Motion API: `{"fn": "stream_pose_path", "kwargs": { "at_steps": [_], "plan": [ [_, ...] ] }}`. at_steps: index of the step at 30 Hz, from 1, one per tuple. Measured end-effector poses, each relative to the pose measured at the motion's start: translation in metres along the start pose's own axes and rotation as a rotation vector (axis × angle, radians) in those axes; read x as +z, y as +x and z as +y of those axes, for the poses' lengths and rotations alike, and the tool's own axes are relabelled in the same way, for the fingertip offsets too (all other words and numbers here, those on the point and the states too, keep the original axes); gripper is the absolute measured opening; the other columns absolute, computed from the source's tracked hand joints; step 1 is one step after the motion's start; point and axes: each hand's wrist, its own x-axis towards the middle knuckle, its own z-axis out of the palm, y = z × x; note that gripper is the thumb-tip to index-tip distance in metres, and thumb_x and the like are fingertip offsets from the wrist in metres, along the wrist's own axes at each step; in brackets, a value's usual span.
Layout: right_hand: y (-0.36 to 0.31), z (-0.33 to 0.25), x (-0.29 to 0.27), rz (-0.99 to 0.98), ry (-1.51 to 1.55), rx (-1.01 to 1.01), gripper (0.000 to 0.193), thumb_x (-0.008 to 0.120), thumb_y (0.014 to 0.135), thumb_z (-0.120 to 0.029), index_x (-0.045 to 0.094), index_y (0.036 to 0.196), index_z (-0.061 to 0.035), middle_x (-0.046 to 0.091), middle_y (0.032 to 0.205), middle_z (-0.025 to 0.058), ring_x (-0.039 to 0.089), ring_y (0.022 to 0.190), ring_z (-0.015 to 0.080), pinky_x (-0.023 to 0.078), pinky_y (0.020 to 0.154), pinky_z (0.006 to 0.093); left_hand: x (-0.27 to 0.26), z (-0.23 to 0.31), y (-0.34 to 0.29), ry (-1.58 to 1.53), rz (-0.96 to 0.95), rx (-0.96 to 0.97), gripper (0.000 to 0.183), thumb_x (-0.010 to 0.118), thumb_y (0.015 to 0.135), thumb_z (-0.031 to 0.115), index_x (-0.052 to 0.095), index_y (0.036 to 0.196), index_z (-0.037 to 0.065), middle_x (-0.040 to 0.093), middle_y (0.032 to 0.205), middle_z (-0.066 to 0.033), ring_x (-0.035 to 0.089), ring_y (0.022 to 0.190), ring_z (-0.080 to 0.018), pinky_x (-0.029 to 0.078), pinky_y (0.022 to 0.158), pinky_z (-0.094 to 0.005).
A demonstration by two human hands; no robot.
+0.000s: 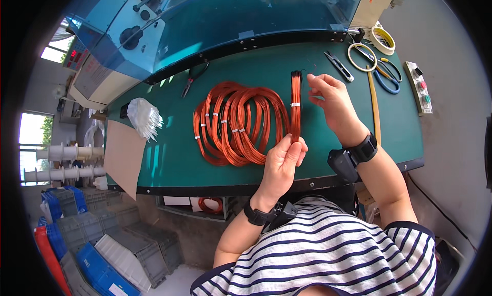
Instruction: Winding copper wire onto a manual winding machine, taping the coils, and inspecting finished coils.
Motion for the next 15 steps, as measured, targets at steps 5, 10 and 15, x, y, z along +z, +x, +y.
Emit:
{"fn": "stream_pose_path", "kwargs": {
  "at_steps": [5, 10, 15],
  "plan": [
    [-0.023, 0.003, 0.022, -0.011, 0.213, 0.081, 0.056, 0.063, 0.081, -0.050, 0.044, 0.117, -0.0117, 0.045, 0.109, 0.0046, 0.044, 0.105, 0.0182, 0.035, 0.089, 0.0394, -0.004, -0.004, 0.001, 0.008, -0.112, -0.030, 0.025, 0.045, 0.098, 0.024, 0.053, 0.086, 0.003, 0.044, 0.066, 0.0016, 0.040, 0.060, -0.0065, 0.033, 0.055, -0.0210],
    [-0.025, -0.011, 0.024, -0.070, 0.104, 0.152, 0.101, 0.068, 0.070, -0.051, 0.019, 0.142, -0.0010, 0.042, 0.119, 0.0131, 0.039, 0.109, 0.0208, 0.030, 0.092, 0.0473, -0.004, 0.000, 0.003, 0.008, -0.181, -0.113, 0.030, 0.045, 0.098, 0.026, 0.056, 0.085, 0.002, 0.045, 0.065, 0.0019, 0.039, 0.060, -0.0054, 0.032, 0.055, -0.0206],
    [-0.023, -0.006, 0.025, 0.021, 0.039, 0.140, 0.079, 0.068, 0.073, -0.039, 0.035, 0.134, -0.0010, 0.048, 0.094, 0.0068, 0.047, 0.085, 0.0156, 0.041, 0.077, 0.0340, 0.005, -0.007, 0.001, 0.056, -0.041, -0.160, 0.039, 0.044, 0.098, 0.031, 0.054, 0.074, 0.003, 0.043, 0.061, 0.0028, 0.037, 0.057, -0.0049, 0.030, 0.053, -0.0209]
  ]
}}
